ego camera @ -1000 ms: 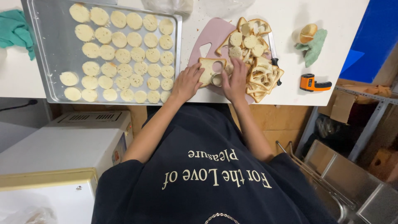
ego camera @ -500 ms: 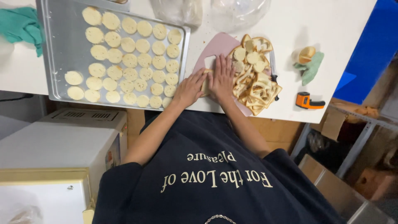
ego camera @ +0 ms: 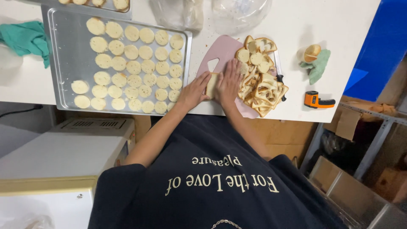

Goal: Cutting circular pieces from slices of bread using a round cutter and placing them in a plastic bag.

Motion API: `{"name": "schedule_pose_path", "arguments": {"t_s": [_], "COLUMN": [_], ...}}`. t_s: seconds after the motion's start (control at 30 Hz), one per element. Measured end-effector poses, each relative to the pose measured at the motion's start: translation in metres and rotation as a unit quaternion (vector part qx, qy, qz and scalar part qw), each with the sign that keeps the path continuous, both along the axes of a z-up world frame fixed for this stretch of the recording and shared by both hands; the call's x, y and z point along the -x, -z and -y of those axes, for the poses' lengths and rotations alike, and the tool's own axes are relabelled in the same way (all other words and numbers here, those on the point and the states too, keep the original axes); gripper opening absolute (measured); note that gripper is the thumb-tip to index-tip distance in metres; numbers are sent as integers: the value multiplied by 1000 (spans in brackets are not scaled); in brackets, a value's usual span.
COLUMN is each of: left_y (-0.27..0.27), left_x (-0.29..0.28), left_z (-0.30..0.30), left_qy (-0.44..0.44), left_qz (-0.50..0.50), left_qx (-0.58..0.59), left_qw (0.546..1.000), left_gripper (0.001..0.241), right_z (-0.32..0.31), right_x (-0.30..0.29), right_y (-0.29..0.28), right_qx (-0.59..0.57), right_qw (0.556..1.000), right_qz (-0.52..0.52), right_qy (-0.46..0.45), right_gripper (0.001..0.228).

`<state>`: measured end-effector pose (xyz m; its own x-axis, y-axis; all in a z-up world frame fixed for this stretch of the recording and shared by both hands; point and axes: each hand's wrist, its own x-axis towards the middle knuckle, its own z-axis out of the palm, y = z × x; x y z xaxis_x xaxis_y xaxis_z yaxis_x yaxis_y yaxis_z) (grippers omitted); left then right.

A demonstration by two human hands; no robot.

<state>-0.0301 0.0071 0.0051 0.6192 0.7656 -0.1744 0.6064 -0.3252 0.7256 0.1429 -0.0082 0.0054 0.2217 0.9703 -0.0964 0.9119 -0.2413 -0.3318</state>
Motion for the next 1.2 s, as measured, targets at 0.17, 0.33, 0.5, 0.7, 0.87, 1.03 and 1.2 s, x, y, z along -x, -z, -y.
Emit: {"name": "schedule_pose_path", "arguments": {"t_s": [0.17, 0.33, 0.5, 0.7, 0.87, 1.03, 1.2], "left_y": [4, 0, 2, 0, 66, 42, 44], "left_x": [4, 3, 3, -6, -39, -30, 8], "left_z": [-2, -6, -3, 4, 25, 16, 5], "left_qy": [-4, 0, -13, -19, -163, -242, -255], "left_qz": [15, -2, 62, 34, 399, 471, 459], "left_qx": [-18, 30, 1, 11, 376, 598, 529], "left_qw": [1000, 1000, 998, 999, 820, 602, 667], "left_gripper": [97, 96, 94, 94, 48, 44, 42], "right_z": [13, 21, 36, 48, 60, 52, 33], "right_x": [-8, -24, -39, -50, -57, -52, -46], "right_y": [33, -57, -68, -36, 12, -7, -29], "right_qx": [-166, -108, -7, 20, -40, -50, -82], "right_qw": [981, 981, 963, 953, 864, 867, 846], "right_qz": [-50, -121, -77, -297, -502, -495, -517], "right_qy": [88, -109, -260, 58, 21, -24, 104], "right_gripper": [60, 49, 47, 52, 13, 8, 40]}}
